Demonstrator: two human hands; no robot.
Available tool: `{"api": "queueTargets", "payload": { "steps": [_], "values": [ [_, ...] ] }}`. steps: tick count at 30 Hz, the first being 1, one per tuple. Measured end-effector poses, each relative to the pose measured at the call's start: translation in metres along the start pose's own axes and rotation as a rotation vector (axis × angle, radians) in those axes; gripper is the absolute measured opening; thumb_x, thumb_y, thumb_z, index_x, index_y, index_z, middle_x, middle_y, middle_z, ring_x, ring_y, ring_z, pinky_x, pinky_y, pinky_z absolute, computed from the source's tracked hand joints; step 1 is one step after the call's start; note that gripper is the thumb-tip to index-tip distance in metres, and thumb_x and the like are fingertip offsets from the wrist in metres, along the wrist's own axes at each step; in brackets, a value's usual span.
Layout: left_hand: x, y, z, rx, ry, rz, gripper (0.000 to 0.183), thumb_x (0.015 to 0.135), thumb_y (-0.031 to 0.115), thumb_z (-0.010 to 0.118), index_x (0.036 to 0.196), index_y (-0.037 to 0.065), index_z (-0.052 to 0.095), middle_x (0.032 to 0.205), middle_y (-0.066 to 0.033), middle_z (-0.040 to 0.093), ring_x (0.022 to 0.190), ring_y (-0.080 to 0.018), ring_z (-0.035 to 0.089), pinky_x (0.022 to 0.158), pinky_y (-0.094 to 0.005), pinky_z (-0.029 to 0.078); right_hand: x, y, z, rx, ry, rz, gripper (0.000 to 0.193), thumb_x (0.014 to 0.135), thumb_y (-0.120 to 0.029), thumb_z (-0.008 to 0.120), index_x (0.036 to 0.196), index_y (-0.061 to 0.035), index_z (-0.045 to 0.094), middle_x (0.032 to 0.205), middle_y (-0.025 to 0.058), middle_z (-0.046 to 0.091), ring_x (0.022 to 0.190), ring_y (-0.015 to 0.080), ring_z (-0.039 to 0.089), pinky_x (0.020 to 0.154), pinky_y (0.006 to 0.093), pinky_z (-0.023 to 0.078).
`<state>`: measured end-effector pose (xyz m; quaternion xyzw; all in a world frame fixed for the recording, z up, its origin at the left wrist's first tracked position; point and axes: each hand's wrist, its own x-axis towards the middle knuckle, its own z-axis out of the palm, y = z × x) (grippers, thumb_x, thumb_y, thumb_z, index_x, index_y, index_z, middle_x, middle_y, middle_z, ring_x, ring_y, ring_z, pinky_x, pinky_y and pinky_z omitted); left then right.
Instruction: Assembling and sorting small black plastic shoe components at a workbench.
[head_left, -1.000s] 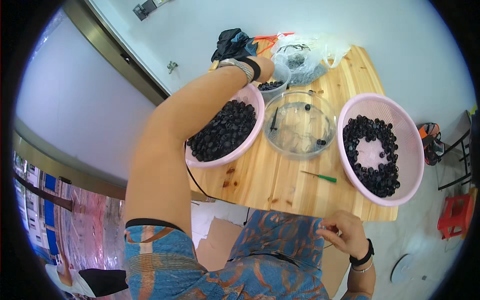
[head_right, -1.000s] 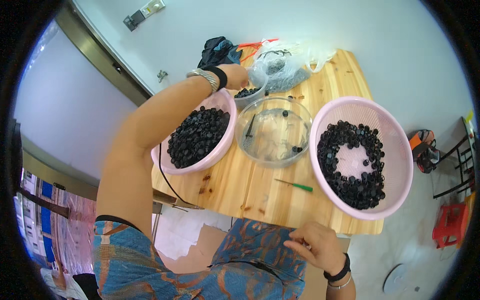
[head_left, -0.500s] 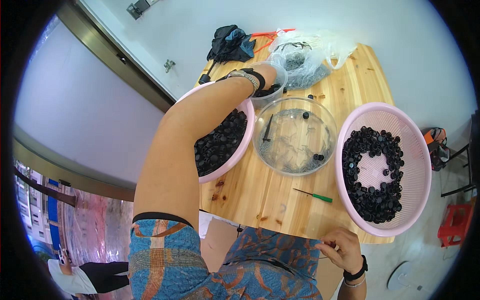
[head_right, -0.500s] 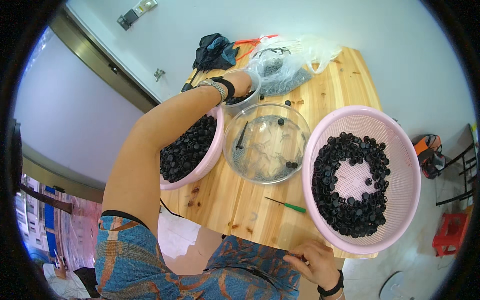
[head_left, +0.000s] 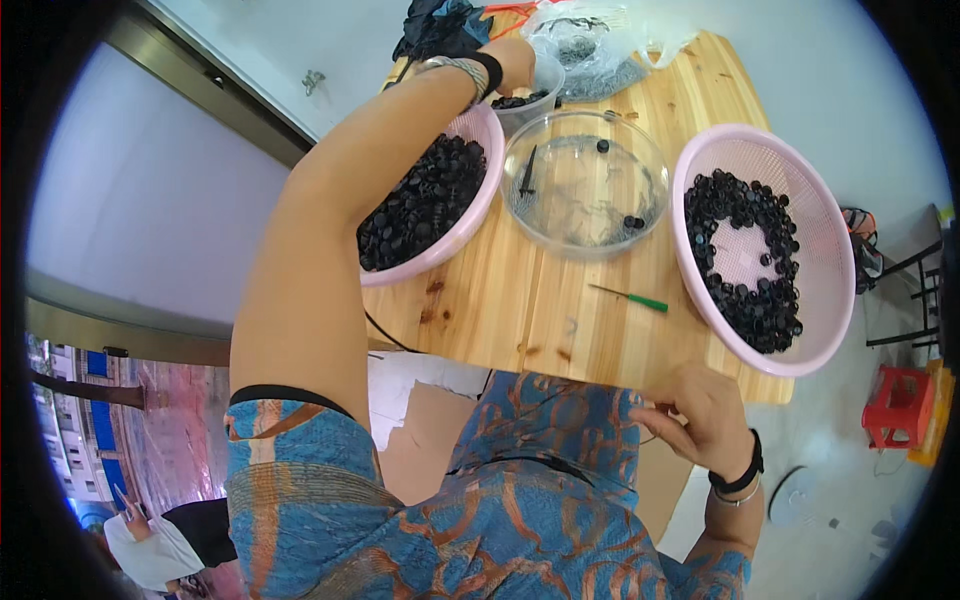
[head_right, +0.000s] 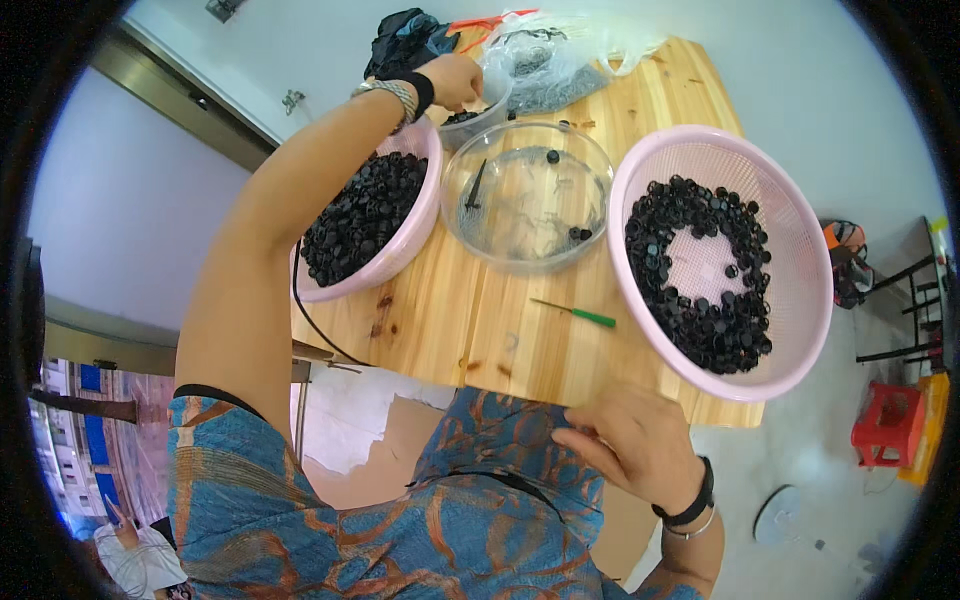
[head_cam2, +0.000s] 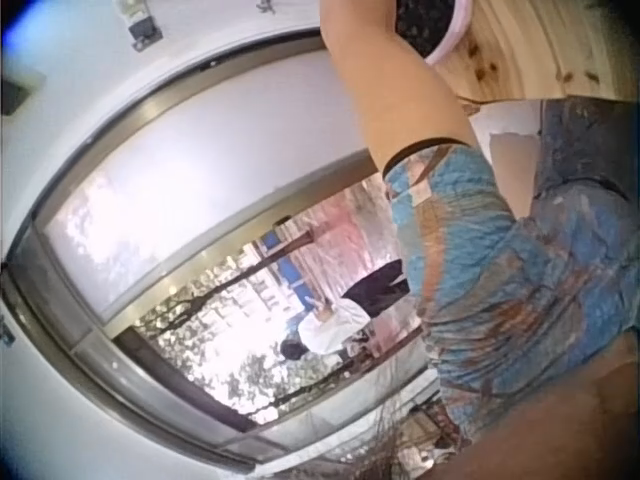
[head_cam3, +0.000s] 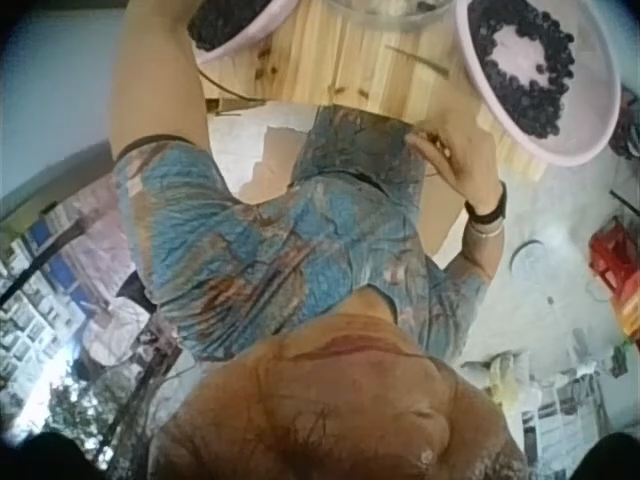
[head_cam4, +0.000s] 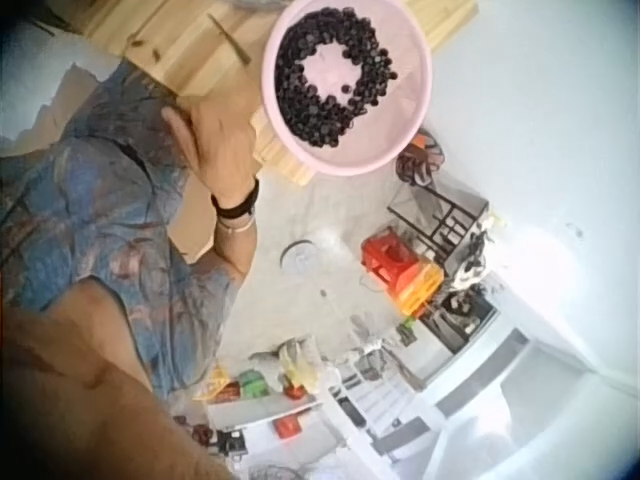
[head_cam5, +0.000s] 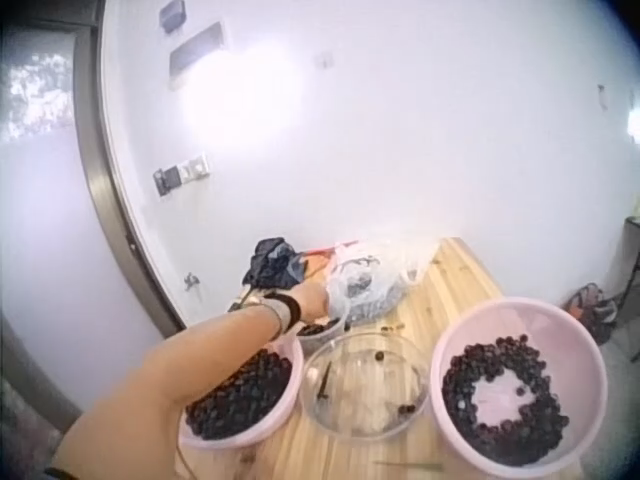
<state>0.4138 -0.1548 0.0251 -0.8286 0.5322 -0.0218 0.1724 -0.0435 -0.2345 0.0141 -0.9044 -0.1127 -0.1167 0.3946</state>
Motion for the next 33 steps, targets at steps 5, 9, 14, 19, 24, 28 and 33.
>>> {"api": "queueTargets", "payload": {
  "steps": [5, 9, 14, 19, 24, 28, 33],
  "values": [
    [-0.065, 0.01, -0.036, -0.992, 0.338, -0.126, 0.023, 0.082, 0.013, 0.059, 0.099, -0.002, 0.059, 0.077, -0.0052, 0.062, 0.068, -0.0085, 0.059, 0.063, -0.0197, 0.05, 0.048, -0.034, -0.001, -0.25, -0.019, -0.032, 0.016, 0.071, -0.015, 0.067, 0.078, -0.006, 0.055, 0.071, 0.0083, 0.054, 0.067, 0.0278, 0.054, 0.057, 0.0368, 0.043],
    [-0.158, 0.062, -0.095, -1.37, 0.342, -0.081, 0.025, 0.086, 0.02, 0.058, 0.102, 0.0, 0.058, 0.081, -0.0021, 0.059, 0.068, -0.0047, 0.055, 0.06, -0.0178, 0.047, 0.101, -0.031, 0.003, -0.429, 0.053, -0.059, 0.01, 0.074, -0.015, 0.06, 0.078, -0.0068, 0.057, 0.073, 0.0107, 0.058, 0.071, 0.0295, 0.057, 0.06, 0.038, 0.046],
    [-0.292, 0.117, -0.114, -1.655, 0.233, -0.015, 0.025, 0.084, 0.02, 0.057, 0.098, -0.001, 0.055, 0.079, -0.003, 0.057, 0.061, -0.006, 0.052, 0.054, -0.0186, 0.043, 0.175, 0.001, 0.014, -0.554, -0.201, 0.104, 0.014, 0.071, -0.017, 0.059, 0.078, -0.0056, 0.06, 0.073, 0.0134, 0.061, 0.07, 0.0323, 0.059, 0.06, 0.0418, 0.046],
    [-0.385, 0.15, -0.067, -2.113, -0.035, -0.141, 0.014, 0.075, -0.003, 0.058, 0.088, -0.002, 0.056, 0.075, -0.01, 0.06, 0.057, -0.0129, 0.058, 0.052, -0.0225, 0.047, 0.231, 0.012, 0.057, -0.82, -0.499, 0.329, 0.022, 0.071, -0.022, 0.064, 0.083, -0.004, 0.062, 0.075, 0.013, 0.063, 0.07, 0.0293, 0.06, 0.062, 0.0388, 0.046],
    [-0.416, 0.175, 0.003, -2.382, -0.057, -0.229, 0.015, 0.085, 0.011, 0.059, 0.097, 0.002, 0.057, 0.082, -0.004, 0.061, 0.064, -0.0064, 0.057, 0.054, -0.0172, 0.044, 0.237, 0.063, 0.09, -0.799, -0.348, 0.221, 0.023, 0.069, -0.014, 0.06, 0.089, -0.0038, 0.065, 0.078, 0.015, 0.065, 0.069, 0.0302, 0.063, 0.065, 0.0392, 0.049],
    [-0.426, 0.19, 0.039, -2.483, 0.056, -0.295, 0.015, 0.087, 0.013, 0.057, 0.097, 0.003, 0.057, 0.081, -0.0034, 0.061, 0.063, -0.0059, 0.055, 0.054, -0.0171, 0.044, 0.251, 0.041, 0.096, -0.713, -0.524, 0.43, 0.016, 0.071, -0.006, 0.056, 0.085, -0.0008, 0.063, 0.073, 0.0187, 0.063, 0.053, 0.0223, 0.061, 0.046, 0.0353, 0.047],
    [-0.41, 0.199, 0.045, -2.648, 0.115, -0.316, 0.013, 0.087, 0.012, 0.056, 0.098, 0.004, 0.056, 0.083, -0.006, 0.061, 0.065, -0.0089, 0.056, 0.057, -0.0199, 0.045, 0.245, 0.054, 0.075, -0.57, -0.382, 0.4, 0.015, 0.074, -0.009, 0.059, 0.086, -0.0015, 0.065, 0.069, 0.0147, 0.062, 0.055, 0.0194, 0.059, 0.047, 0.032, 0.047]
  ]
}}
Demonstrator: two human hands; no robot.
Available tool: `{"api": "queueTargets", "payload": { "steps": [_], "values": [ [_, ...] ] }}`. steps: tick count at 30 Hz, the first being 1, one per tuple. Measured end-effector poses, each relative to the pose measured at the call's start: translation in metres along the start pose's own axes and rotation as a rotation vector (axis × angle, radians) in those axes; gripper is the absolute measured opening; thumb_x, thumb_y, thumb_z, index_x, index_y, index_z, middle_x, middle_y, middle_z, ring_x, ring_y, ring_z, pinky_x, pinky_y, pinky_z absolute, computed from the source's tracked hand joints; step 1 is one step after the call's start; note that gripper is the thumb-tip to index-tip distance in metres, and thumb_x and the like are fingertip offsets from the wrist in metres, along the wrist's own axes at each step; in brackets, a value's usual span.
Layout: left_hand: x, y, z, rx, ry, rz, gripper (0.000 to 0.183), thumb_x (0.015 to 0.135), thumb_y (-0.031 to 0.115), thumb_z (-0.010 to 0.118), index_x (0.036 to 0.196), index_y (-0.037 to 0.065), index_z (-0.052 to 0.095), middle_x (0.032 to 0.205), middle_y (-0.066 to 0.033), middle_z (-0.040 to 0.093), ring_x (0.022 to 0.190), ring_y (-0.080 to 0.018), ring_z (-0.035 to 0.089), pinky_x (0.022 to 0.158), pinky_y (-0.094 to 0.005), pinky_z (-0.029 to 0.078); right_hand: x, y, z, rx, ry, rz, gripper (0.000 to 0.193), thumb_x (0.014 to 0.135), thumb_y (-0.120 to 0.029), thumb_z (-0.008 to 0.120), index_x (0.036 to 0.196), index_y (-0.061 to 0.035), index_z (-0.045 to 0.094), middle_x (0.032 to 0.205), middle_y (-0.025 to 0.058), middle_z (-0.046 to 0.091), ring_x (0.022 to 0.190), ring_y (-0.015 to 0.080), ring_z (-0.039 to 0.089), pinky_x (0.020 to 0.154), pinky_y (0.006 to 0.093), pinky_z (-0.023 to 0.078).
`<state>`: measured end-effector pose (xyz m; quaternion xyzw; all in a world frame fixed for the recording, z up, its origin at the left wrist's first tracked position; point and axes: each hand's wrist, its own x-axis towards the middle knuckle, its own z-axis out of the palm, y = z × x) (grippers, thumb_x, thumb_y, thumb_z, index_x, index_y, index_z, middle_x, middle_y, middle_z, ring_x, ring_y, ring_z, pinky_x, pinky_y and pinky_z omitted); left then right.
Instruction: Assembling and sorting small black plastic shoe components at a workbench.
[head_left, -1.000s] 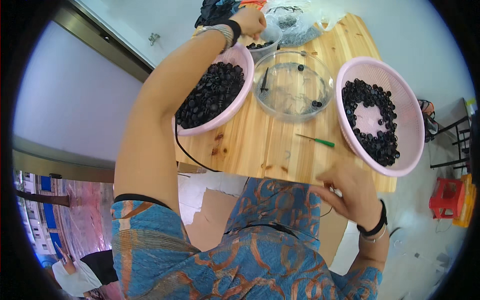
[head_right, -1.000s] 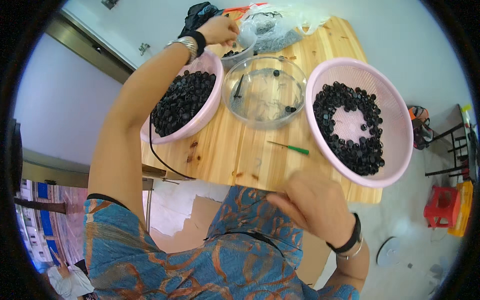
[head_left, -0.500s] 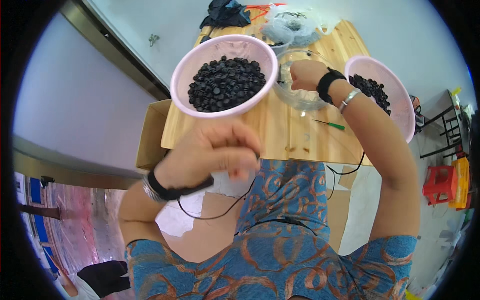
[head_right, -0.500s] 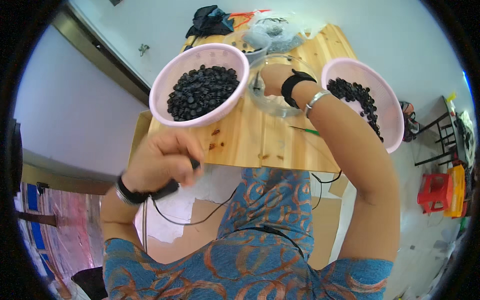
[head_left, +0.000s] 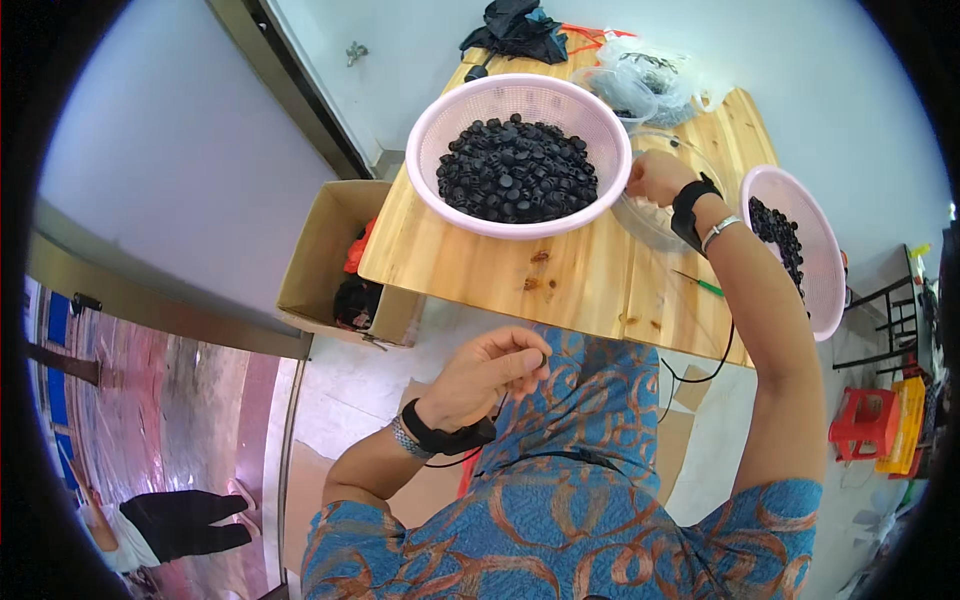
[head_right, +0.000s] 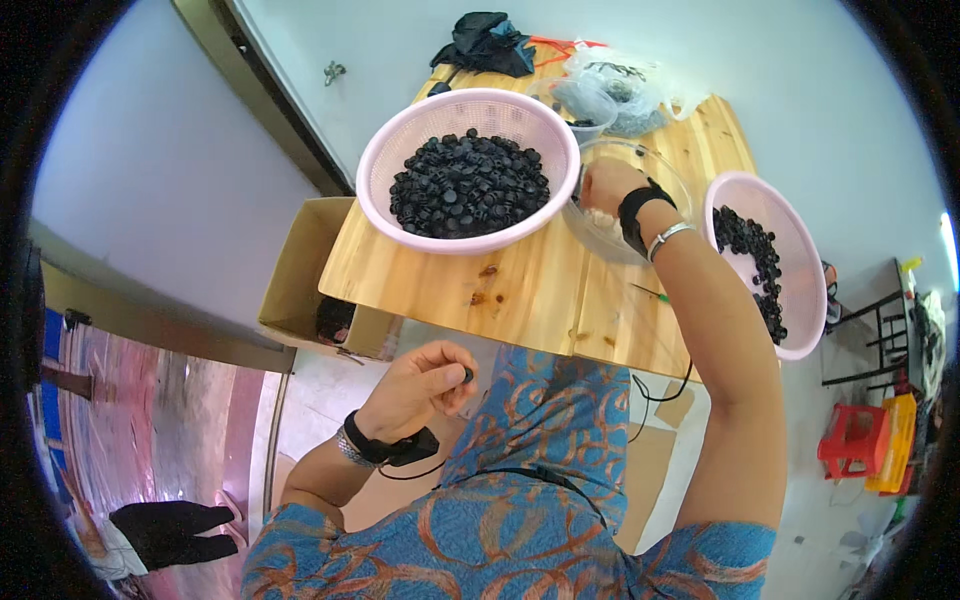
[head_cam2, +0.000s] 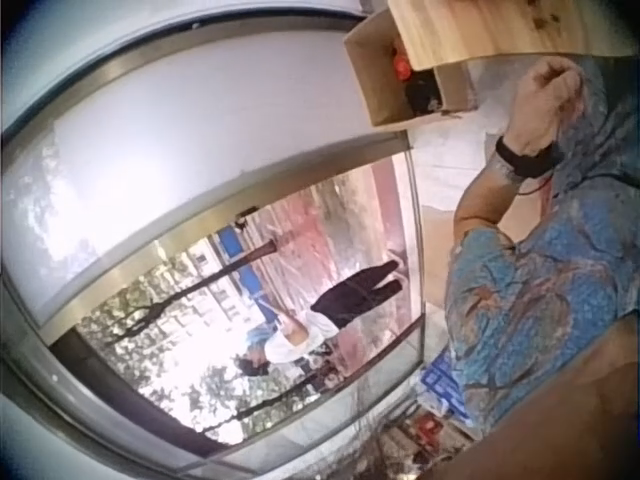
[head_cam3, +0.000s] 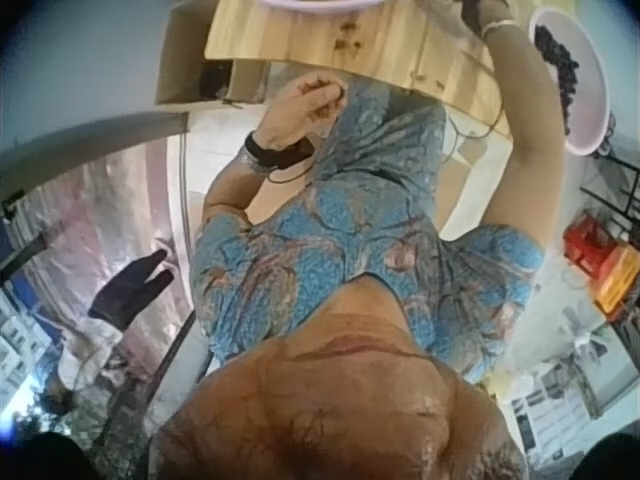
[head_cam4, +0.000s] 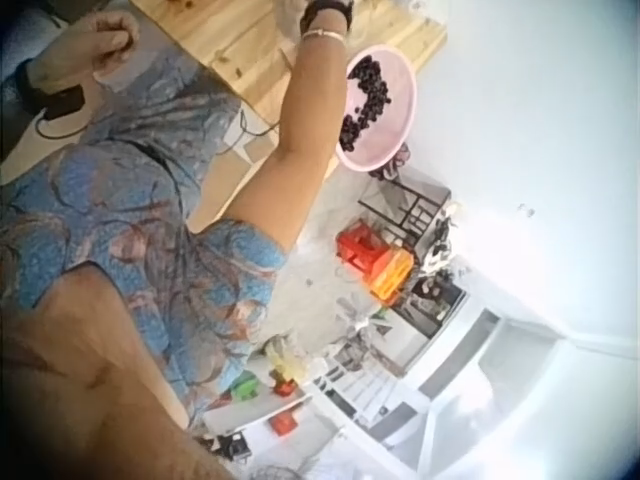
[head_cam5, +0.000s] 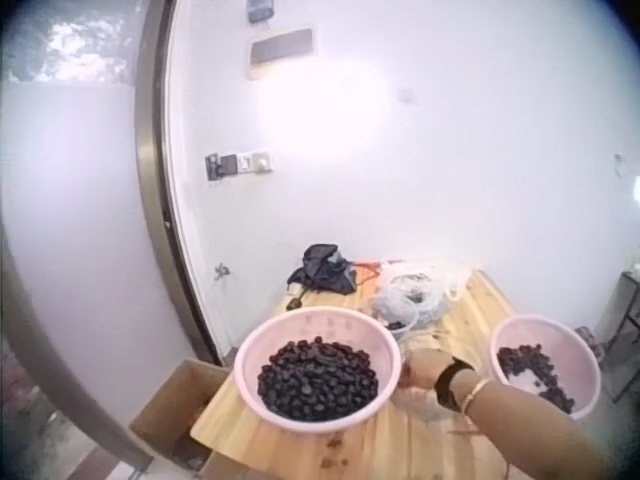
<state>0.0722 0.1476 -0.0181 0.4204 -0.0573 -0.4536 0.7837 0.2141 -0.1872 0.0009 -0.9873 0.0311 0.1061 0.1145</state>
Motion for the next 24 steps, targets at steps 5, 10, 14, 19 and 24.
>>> {"api": "queueTargets", "payload": {
  "steps": [5, 10, 14, 19, 24],
  "values": [
    [0.025, -0.006, 0.019, -0.13, -0.072, 0.121, 0.016, 0.087, 0.007, 0.055, 0.102, 0.002, 0.055, 0.09, -0.0069, 0.06, 0.075, -0.0091, 0.056, 0.064, -0.0198, 0.047, -0.03, 0.004, -0.02, 0.685, 0.112, 0.133, 0.019, 0.083, -0.02, 0.06, 0.093, -0.0045, 0.064, 0.08, 0.0008, 0.061, 0.062, 0.0081, 0.053, 0.052, 0.0225, 0.046],
    [0.054, -0.01, 0.042, -0.194, -0.092, 0.227, 0.018, 0.086, 0.002, 0.054, 0.104, 0.001, 0.054, 0.099, -0.0086, 0.059, 0.085, -0.0119, 0.058, 0.075, -0.0214, 0.049, -0.093, -0.007, -0.03, 1.252, 0.124, 0.043, 0.02, 0.088, -0.018, 0.055, 0.1, -0.0024, 0.059, 0.082, -0.0012, 0.059, 0.066, 0.0028, 0.051, 0.054, 0.0172, 0.044],
    [0.065, -0.013, 0.055, -0.386, -0.031, 0.229, 0.02, 0.088, 0.001, 0.049, 0.108, 0.001, 0.052, 0.107, -0.0117, 0.056, 0.091, -0.0131, 0.058, 0.08, -0.0204, 0.051, -0.143, -0.024, -0.007, 1.647, 0.073, -0.098, 0.02, 0.087, -0.014, 0.057, 0.101, -0.0005, 0.059, 0.082, 0.0009, 0.061, 0.064, 0.0035, 0.053, 0.056, 0.0158, 0.046],
    [0.072, -0.022, 0.071, -0.427, -0.103, 0.226, 0.023, 0.089, 0.002, 0.048, 0.111, -0.001, 0.049, 0.108, -0.0124, 0.056, 0.093, -0.0136, 0.059, 0.081, -0.0206, 0.051, -0.19, -0.041, 0.028, 1.742, 0.13, -0.098, 0.017, 0.087, -0.011, 0.057, 0.099, -0.0006, 0.061, 0.079, 0.0003, 0.06, 0.062, 0.0032, 0.05, 0.054, 0.0169, 0.043],
    [0.069, -0.037, 0.086, -0.393, -0.123, 0.214, 0.021, 0.089, 0.003, 0.049, 0.109, -0.001, 0.052, 0.103, -0.0112, 0.058, 0.091, -0.0136, 0.059, 0.08, -0.0212, 0.051, -0.219, -0.051, 0.044, 1.615, 0.32, -0.191, 0.016, 0.085, -0.01, 0.058, 0.098, -0.0009, 0.062, 0.079, 0.0001, 0.061, 0.062, 0.0037, 0.048, 0.054, 0.0166, 0.041]
  ]
}}
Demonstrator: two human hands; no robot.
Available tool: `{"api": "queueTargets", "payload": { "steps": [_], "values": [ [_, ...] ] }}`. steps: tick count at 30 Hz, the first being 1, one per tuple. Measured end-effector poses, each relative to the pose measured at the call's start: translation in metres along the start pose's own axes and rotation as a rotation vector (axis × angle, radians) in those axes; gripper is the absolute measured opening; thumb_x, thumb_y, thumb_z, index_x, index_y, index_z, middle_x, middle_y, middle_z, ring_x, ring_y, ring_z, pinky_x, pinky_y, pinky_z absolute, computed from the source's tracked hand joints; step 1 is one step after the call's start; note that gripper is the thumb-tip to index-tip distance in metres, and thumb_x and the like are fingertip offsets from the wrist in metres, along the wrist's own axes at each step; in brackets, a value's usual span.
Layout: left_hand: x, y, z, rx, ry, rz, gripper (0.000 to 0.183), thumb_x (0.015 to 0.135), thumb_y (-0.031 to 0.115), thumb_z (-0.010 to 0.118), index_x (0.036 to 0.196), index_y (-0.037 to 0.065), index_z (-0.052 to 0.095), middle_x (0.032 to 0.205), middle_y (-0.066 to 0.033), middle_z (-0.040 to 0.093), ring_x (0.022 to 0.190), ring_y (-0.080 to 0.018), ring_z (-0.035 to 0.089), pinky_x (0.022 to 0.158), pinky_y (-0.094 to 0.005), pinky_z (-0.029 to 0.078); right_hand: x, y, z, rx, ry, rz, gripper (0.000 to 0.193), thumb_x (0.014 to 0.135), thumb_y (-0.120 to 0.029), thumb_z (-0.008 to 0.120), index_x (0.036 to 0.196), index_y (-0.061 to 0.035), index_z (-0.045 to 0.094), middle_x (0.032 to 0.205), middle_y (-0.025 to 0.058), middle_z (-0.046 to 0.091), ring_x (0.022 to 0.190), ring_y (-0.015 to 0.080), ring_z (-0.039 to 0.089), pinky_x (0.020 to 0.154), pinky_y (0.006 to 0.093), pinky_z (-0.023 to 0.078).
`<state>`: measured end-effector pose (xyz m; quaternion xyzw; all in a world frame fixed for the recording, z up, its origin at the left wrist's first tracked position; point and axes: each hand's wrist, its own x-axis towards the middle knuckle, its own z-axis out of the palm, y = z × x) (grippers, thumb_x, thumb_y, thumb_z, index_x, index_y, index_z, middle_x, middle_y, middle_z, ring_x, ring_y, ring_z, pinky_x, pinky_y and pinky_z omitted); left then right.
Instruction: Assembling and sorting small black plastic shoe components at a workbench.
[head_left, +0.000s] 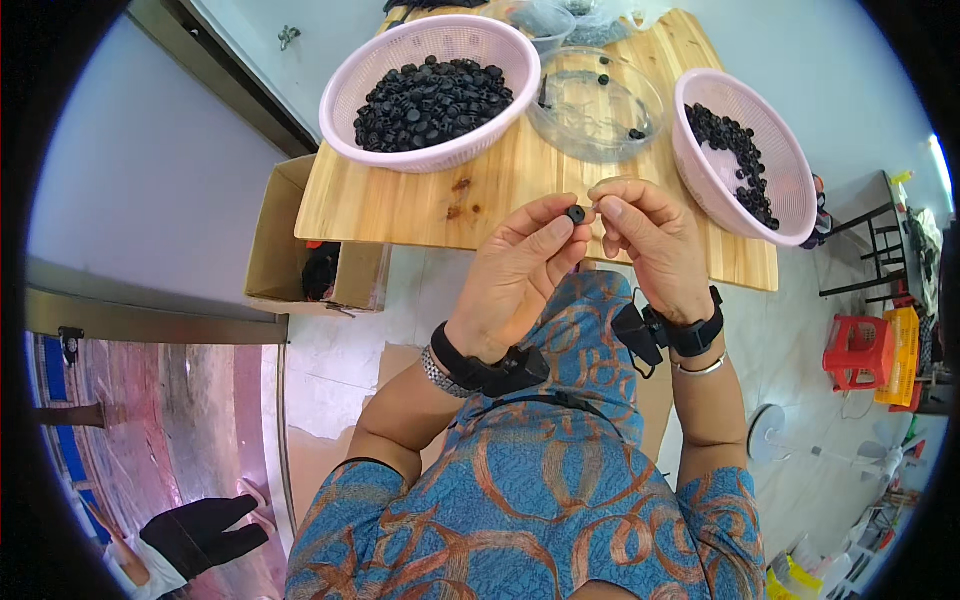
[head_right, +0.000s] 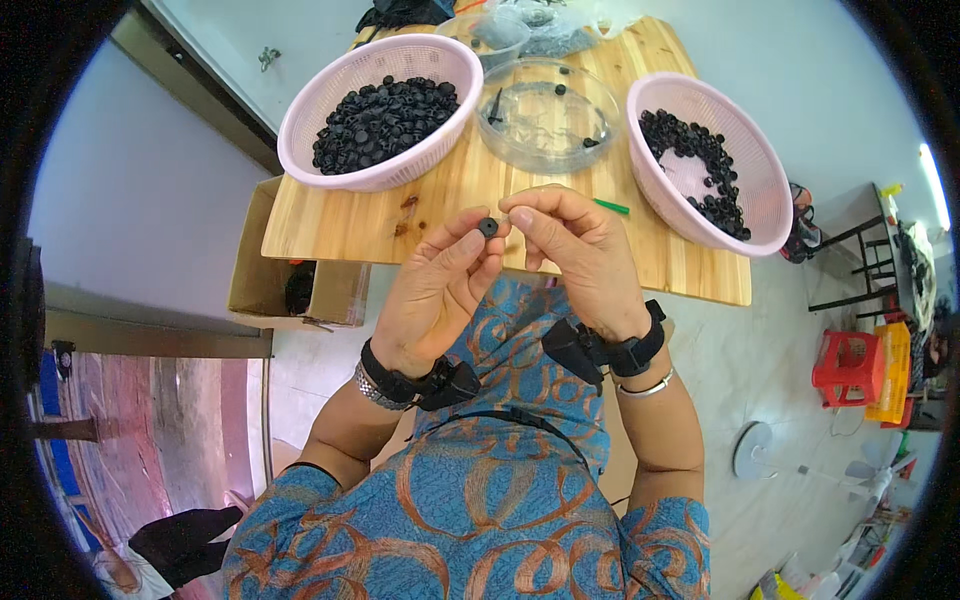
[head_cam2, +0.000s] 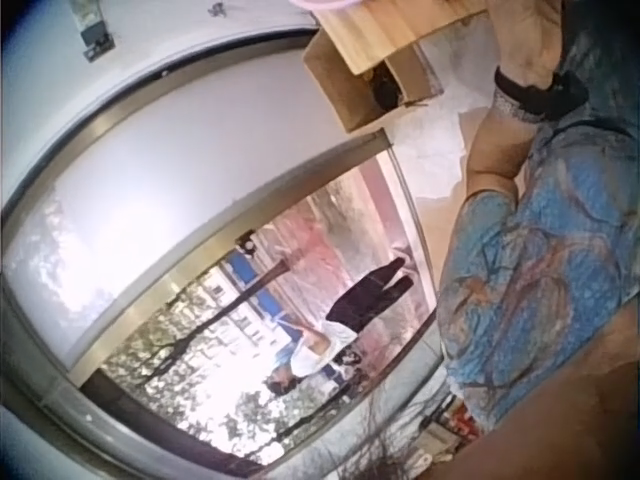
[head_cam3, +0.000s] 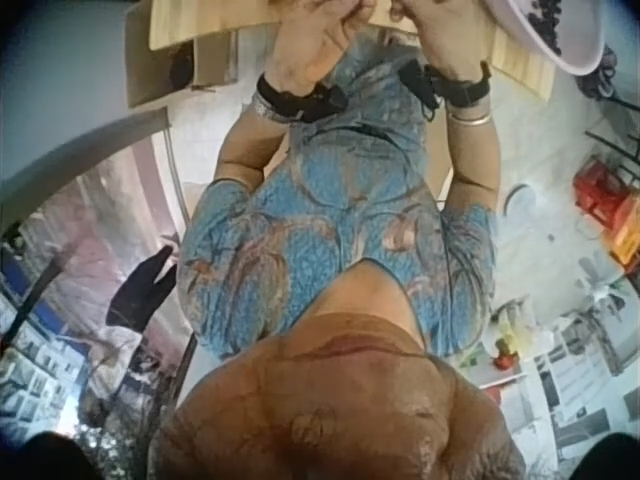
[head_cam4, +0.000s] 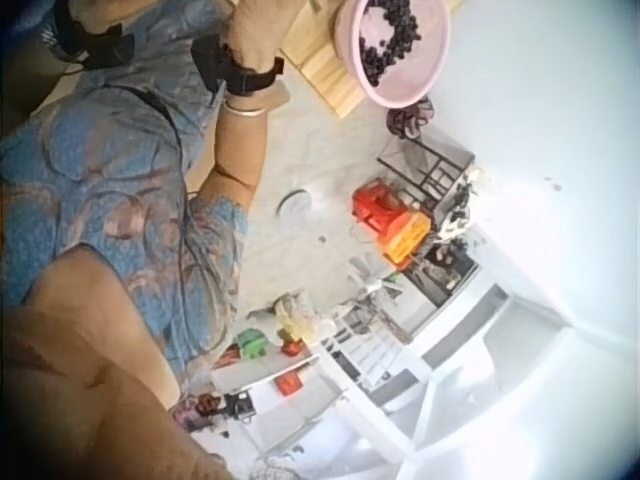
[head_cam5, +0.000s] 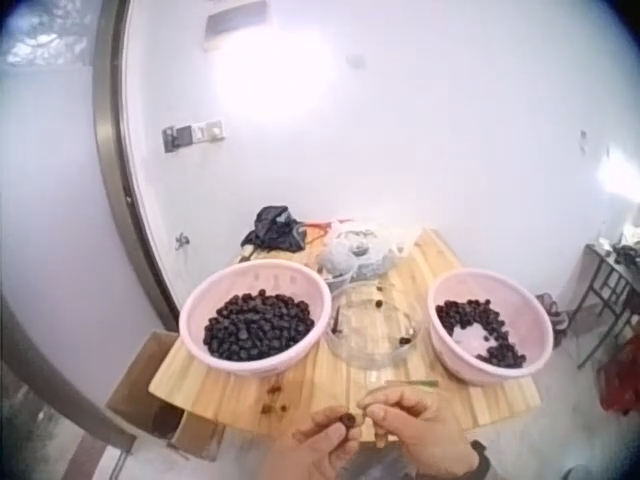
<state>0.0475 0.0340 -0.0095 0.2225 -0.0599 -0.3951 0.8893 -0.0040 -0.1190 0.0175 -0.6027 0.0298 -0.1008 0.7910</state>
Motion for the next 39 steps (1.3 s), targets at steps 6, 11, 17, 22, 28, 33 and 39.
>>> {"api": "queueTargets", "payload": {
  "steps": [6, 11, 17, 22, 28, 33, 39],
  "values": [
    [-0.009, -0.016, 0.012, 0.122, -0.007, 0.026, 0.021, 0.088, 0.003, 0.051, 0.109, 0.0, 0.053, 0.099, -0.0091, 0.059, 0.091, -0.0144, 0.06, 0.081, -0.0228, 0.051, -0.024, -0.002, -0.009, -0.146, 0.036, -0.133, 0.013, 0.084, -0.008, 0.059, 0.094, -0.0013, 0.063, 0.088, 0.0014, 0.058, 0.065, 0.0048, 0.05, 0.054, 0.0163, 0.041],
    [-0.013, -0.025, 0.02, 0.145, -0.065, 0.024, 0.021, 0.087, 0.002, 0.052, 0.108, 0.001, 0.054, 0.1, -0.0087, 0.059, 0.091, -0.0146, 0.06, 0.081, -0.0239, 0.051, -0.037, -0.002, -0.013, -0.173, 0.057, -0.249, 0.012, 0.082, -0.003, 0.06, 0.093, -0.0004, 0.063, 0.091, 0.0034, 0.053, 0.073, 0.0071, 0.051, 0.057, 0.0175, 0.042],
    [-0.011, -0.034, 0.024, 0.207, -0.075, 0.057, 0.019, 0.087, 0.002, 0.052, 0.106, 0.001, 0.055, 0.101, -0.0094, 0.06, 0.092, -0.015, 0.06, 0.082, -0.0246, 0.051, -0.046, -0.003, -0.014, -0.639, 0.119, -0.613, 0.015, 0.077, 0.001, 0.062, 0.092, 0.0, 0.063, 0.089, 0.0076, 0.051, 0.077, 0.0146, 0.053, 0.062, 0.0222, 0.043],
    [-0.008, -0.039, 0.017, 0.153, -0.048, 0.007, 0.02, 0.088, 0.004, 0.05, 0.108, 0.001, 0.054, 0.103, -0.0103, 0.059, 0.092, -0.0155, 0.06, 0.081, -0.025, 0.051, -0.049, 0.003, -0.017, -0.728, 0.158, -0.665, 0.019, 0.078, 0.001, 0.061, 0.097, 0.0002, 0.062, 0.09, 0.0074, 0.051, 0.075, 0.0121, 0.052, 0.062, 0.0212, 0.043],
    [-0.005, -0.035, 0.022, 0.082, 0.005, -0.073, 0.022, 0.089, 0.005, 0.049, 0.111, 0.002, 0.051, 0.103, -0.0115, 0.059, 0.09, -0.0157, 0.06, 0.08, -0.0249, 0.051, -0.053, -0.008, -0.04, -0.142, 0.195, -0.294, 0.02, 0.084, -0.003, 0.056, 0.104, -0.0006, 0.059, 0.079, -0.0021, 0.054, 0.064, 0.0039, 0.048, 0.055, 0.0158, 0.04],
    [-0.001, -0.032, 0.019, 0.099, 0.016, -0.081, 0.024, 0.089, 0.004, 0.048, 0.113, 0.001, 0.049, 0.104, -0.0118, 0.058, 0.089, -0.015, 0.059, 0.079, -0.0246, 0.052, -0.038, -0.083, -0.095, -0.925, 0.184, -0.344, 0.014, 0.082, -0.008, 0.058, 0.093, 0.0007, 0.06, 0.075, 0.0031, 0.057, 0.066, 0.0094, 0.052, 0.059, 0.0229, 0.042],
    [0.004, -0.038, 0.02, 0.155, 0.116, -0.115, 0.028, 0.09, 0.002, 0.046, 0.117, -0.001, 0.046, 0.104, -0.0109, 0.056, 0.09, -0.014, 0.057, 0.078, -0.0231, 0.051, 0.029, -0.111, -0.19, -1.365, 0.026, -0.044, 0.014, 0.077, -0.01, 0.056, 0.081, 0.0032, 0.056, 0.064, 0.0049, 0.054, 0.059, 0.0117, 0.051, 0.056, 0.0259, 0.043]
  ]
}}
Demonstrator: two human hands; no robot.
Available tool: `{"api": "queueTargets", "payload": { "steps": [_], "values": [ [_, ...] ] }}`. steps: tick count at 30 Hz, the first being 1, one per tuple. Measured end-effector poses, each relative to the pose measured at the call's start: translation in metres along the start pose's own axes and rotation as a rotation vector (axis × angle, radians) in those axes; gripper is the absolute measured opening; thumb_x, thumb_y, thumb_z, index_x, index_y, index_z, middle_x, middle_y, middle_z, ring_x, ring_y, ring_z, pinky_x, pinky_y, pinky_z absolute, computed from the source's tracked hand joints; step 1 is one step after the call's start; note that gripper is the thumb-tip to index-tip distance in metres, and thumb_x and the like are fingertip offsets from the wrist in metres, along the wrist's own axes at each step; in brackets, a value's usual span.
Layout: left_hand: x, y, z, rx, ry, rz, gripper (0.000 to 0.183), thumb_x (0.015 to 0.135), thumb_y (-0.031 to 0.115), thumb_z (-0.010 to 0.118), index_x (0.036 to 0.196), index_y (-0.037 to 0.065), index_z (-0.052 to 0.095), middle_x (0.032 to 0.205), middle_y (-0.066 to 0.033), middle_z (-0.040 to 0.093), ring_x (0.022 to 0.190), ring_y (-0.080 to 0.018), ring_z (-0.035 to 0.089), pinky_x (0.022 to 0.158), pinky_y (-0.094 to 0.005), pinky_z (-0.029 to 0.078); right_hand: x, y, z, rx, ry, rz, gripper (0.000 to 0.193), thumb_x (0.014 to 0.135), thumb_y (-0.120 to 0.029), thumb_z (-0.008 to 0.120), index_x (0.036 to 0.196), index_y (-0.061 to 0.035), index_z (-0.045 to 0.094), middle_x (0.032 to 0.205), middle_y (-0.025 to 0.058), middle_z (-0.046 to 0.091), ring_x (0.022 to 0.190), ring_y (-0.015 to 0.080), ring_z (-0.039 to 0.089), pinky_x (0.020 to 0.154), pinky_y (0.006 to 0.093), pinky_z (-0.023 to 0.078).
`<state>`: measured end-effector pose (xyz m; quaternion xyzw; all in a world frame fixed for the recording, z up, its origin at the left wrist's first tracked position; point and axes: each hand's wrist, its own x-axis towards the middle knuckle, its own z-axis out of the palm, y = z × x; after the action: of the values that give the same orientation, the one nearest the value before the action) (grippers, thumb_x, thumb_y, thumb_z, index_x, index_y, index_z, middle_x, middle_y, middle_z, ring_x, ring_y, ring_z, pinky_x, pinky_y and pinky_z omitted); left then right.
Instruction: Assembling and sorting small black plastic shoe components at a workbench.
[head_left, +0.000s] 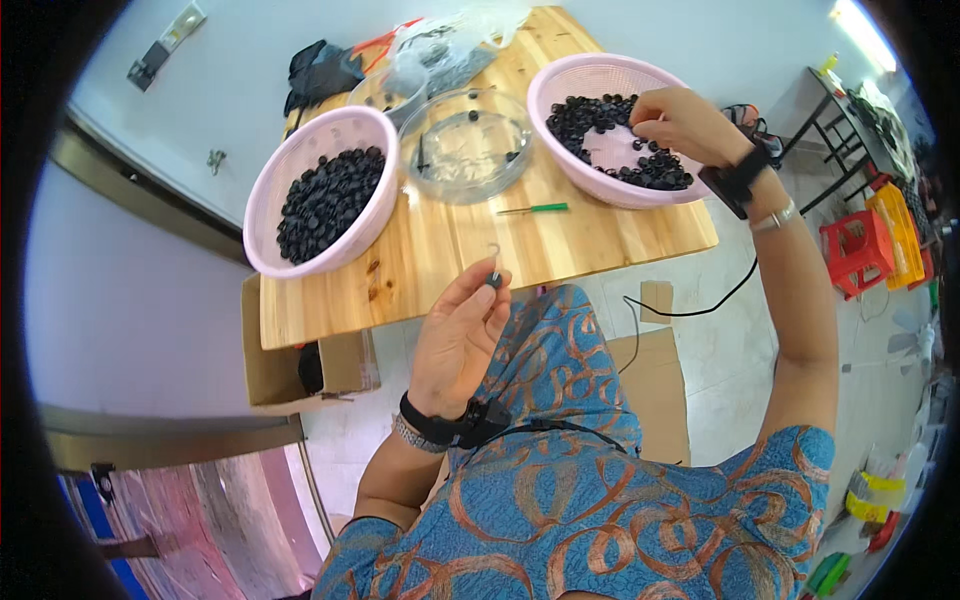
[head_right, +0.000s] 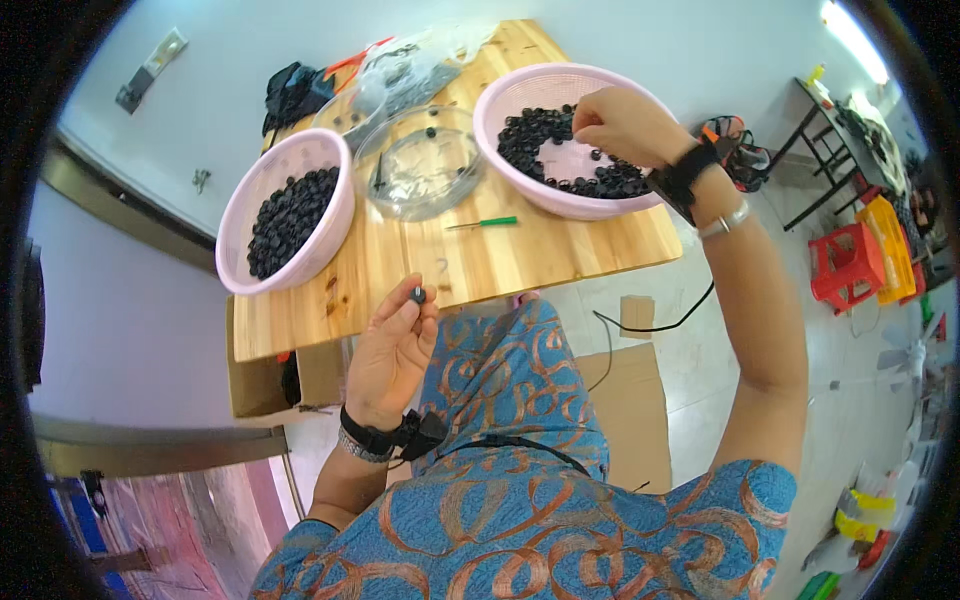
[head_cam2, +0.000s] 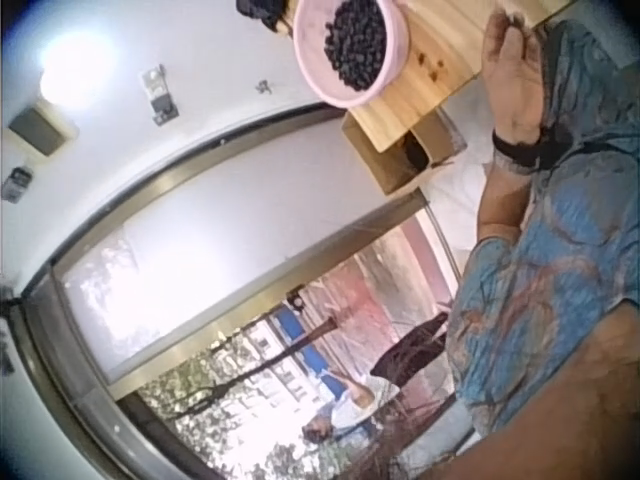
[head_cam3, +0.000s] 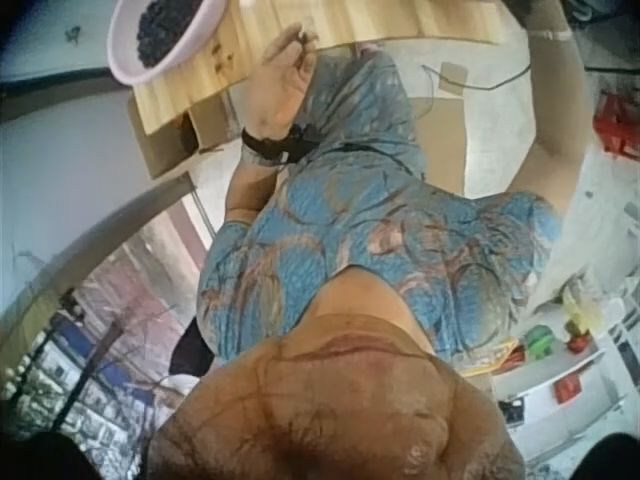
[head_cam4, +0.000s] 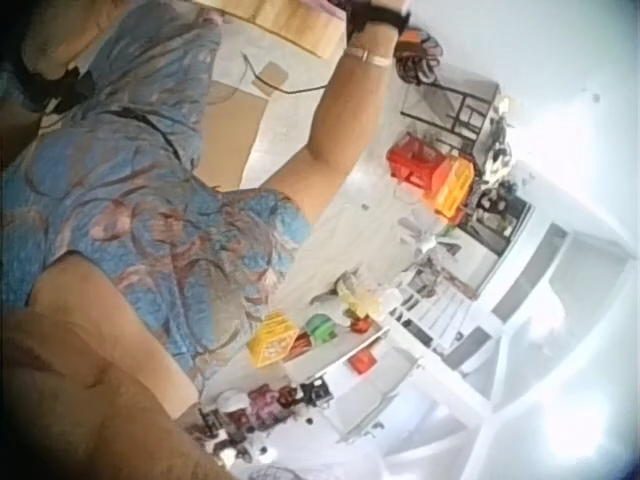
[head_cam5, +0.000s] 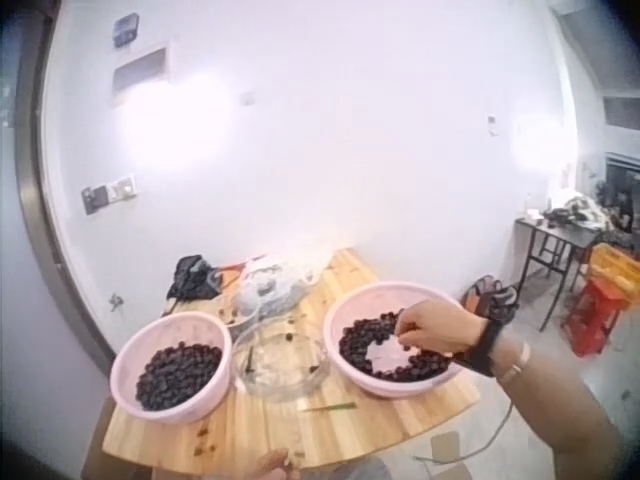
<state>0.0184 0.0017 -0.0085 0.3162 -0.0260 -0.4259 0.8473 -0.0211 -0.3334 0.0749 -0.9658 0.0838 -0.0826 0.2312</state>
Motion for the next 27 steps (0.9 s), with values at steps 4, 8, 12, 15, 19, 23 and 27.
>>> {"api": "queueTargets", "payload": {
  "steps": [4, 8, 12, 15, 19, 23, 27],
  "values": [
    [0.006, -0.002, -0.007, -0.036, -0.008, -0.061, 0.026, 0.089, 0.002, 0.047, 0.114, -0.001, 0.047, 0.103, -0.0107, 0.056, 0.088, -0.015, 0.057, 0.076, -0.0234, 0.052, 0.039, 0.032, 0.016, -0.14, -0.288, 0.297, 0.014, 0.071, -0.011, 0.06, 0.079, 0.0007, 0.06, 0.066, 0.0076, 0.058, 0.064, 0.0139, 0.059, 0.056, 0.0277, 0.047],
    [0.012, -0.002, -0.015, -0.02, 0.04, -0.092, 0.024, 0.088, 0.003, 0.048, 0.113, 0.0, 0.048, 0.1, -0.0111, 0.056, 0.086, -0.0162, 0.056, 0.072, -0.0239, 0.052, 0.075, 0.056, 0.038, -0.386, -0.303, 0.217, 0.014, 0.069, -0.012, 0.063, 0.08, -0.0038, 0.064, 0.075, 0.0083, 0.064, 0.068, 0.0197, 0.062, 0.059, 0.0318, 0.049],
    [0.017, 0.0, -0.02, -0.012, 0.049, -0.102, 0.024, 0.088, 0.003, 0.049, 0.112, 0.0, 0.049, 0.099, -0.0122, 0.056, 0.085, -0.0165, 0.057, 0.072, -0.0242, 0.052, 0.089, 0.057, 0.05, -0.315, -0.301, 0.165, 0.015, 0.067, -0.01, 0.063, 0.081, -0.0076, 0.068, 0.073, 0.0112, 0.064, 0.067, 0.0237, 0.062, 0.06, 0.0355, 0.048],
    [0.021, 0.003, -0.019, 0.0, 0.039, -0.103, 0.024, 0.088, 0.004, 0.049, 0.112, 0.0, 0.05, 0.098, -0.012, 0.057, 0.085, -0.0164, 0.057, 0.071, -0.0241, 0.052, 0.095, 0.066, 0.061, -0.476, -0.293, 0.142, 0.016, 0.067, -0.012, 0.064, 0.082, -0.01, 0.068, 0.08, 0.0108, 0.065, 0.075, 0.0247, 0.062, 0.063, 0.037, 0.048],
    [0.025, 0.004, -0.018, 0.016, 0.014, -0.107, 0.024, 0.088, 0.004, 0.049, 0.112, 0.0, 0.05, 0.098, -0.0114, 0.057, 0.085, -0.0163, 0.057, 0.071, -0.0242, 0.052, 0.094, 0.065, 0.063, -0.512, -0.301, 0.134, 0.016, 0.065, -0.015, 0.066, 0.081, -0.011, 0.067, 0.079, 0.0093, 0.064, 0.078, 0.0255, 0.061, 0.064, 0.0393, 0.048],
    [0.027, 0.004, -0.016, 0.016, 0.024, -0.13, 0.024, 0.089, 0.005, 0.048, 0.112, 0.0, 0.049, 0.1, -0.0109, 0.057, 0.085, -0.0161, 0.056, 0.072, -0.0245, 0.051, 0.087, 0.059, 0.059, -0.442, -0.346, 0.088, 0.014, 0.067, -0.014, 0.065, 0.079, -0.0082, 0.066, 0.074, 0.0091, 0.063, 0.071, 0.0238, 0.061, 0.061, 0.0368, 0.048],
    [0.03, 0.006, -0.011, -0.007, 0.004, -0.065, 0.024, 0.09, 0.007, 0.047, 0.114, 0.003, 0.048, 0.104, -0.0109, 0.056, 0.088, -0.0157, 0.056, 0.073, -0.0239, 0.05, 0.058, 0.005, 0.031, 0.143, -0.184, 0.006, 0.012, 0.076, -0.014, 0.06, 0.077, -0.0019, 0.059, 0.064, 0.0018, 0.055, 0.058, 0.0096, 0.05, 0.051, 0.0256, 0.041]
  ]
}}
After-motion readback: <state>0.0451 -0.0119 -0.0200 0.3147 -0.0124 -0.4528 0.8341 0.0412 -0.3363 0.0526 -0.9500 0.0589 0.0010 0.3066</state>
